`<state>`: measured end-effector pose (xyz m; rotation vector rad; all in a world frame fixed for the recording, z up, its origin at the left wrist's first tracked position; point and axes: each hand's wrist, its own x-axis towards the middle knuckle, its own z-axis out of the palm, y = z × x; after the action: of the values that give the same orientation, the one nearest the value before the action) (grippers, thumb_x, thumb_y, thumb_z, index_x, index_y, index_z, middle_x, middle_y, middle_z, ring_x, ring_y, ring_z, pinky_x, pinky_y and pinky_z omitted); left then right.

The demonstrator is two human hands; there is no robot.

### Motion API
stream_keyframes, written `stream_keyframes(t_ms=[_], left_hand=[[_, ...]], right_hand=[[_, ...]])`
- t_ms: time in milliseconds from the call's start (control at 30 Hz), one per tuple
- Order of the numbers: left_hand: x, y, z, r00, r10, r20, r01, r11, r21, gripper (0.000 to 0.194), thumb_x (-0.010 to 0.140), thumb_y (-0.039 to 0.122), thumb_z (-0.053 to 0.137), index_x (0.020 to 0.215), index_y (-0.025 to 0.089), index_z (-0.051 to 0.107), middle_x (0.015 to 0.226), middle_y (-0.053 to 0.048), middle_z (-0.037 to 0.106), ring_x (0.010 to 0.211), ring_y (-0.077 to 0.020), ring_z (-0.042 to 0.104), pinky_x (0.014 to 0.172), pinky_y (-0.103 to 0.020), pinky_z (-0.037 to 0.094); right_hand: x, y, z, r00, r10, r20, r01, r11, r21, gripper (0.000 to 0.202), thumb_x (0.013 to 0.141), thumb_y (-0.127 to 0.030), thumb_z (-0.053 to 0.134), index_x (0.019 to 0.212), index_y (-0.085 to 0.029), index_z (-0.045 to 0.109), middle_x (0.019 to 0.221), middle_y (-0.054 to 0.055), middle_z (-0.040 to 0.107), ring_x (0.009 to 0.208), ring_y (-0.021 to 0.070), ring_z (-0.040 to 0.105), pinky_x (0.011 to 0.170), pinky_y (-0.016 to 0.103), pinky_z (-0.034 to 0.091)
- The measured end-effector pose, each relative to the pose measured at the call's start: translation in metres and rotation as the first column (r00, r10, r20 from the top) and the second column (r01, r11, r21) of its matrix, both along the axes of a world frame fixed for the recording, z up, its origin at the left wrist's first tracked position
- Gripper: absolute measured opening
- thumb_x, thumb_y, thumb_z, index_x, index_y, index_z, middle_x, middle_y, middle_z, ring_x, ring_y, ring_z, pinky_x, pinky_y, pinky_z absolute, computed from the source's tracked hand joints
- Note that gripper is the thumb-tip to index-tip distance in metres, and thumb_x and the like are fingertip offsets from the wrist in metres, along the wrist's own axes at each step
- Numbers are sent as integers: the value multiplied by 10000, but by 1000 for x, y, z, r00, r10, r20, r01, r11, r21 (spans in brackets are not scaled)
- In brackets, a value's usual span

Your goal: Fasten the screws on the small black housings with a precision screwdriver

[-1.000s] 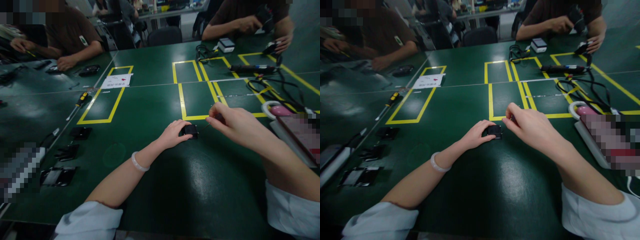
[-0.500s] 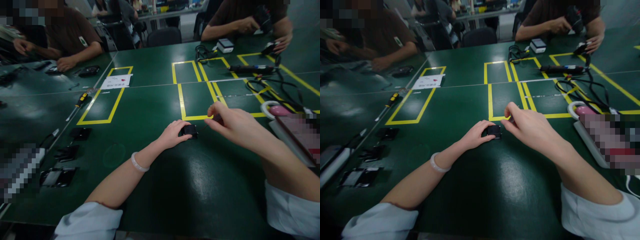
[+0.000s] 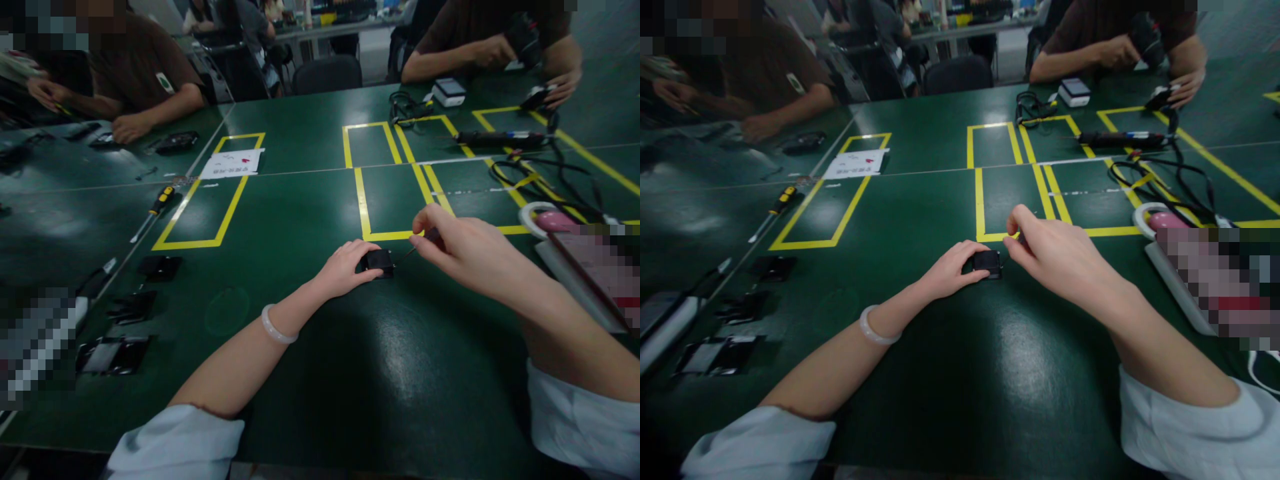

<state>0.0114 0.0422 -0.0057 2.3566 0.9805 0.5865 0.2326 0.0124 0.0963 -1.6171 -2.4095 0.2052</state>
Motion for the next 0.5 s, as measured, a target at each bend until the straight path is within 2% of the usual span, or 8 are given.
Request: stream_keyframes(t_ms=[133, 367, 500], left_hand=[[0, 0, -1, 1000, 2, -7, -2, 1000, 2, 363, 900, 426, 560, 1185, 203, 533, 1163, -85, 590, 1088, -245, 542, 941, -382, 437], [0, 0, -2, 1000, 0, 5, 0, 1000, 18, 371, 906, 432, 553, 1190, 194, 528, 1157, -84, 591, 1080, -237, 543, 937, -375, 436], [1, 0, -2, 1000, 1, -5, -1, 1000, 10, 364, 903, 432, 555, 1182, 200, 532, 1157, -85, 590, 1082, -242, 543, 938, -383, 438]], right_hand=[[0, 1, 0, 999, 5, 46, -4, 1000, -1, 251, 935, -458, 376, 916, -232, 483, 673, -4, 585, 575, 168, 515, 543, 279, 283], [2, 0, -2, 999, 36, -20, -36, 999, -1, 190, 914, -354, 407, 1037, -215, 446, 746, 16, 625, 651, 187, 577, 571, 281, 330], [1, -1, -1, 1000, 13, -6, -13, 1000, 0, 196, 910, -397, 434, 1007, -227, 449, 764, 13, 641, 669, 193, 591, 571, 281, 332]])
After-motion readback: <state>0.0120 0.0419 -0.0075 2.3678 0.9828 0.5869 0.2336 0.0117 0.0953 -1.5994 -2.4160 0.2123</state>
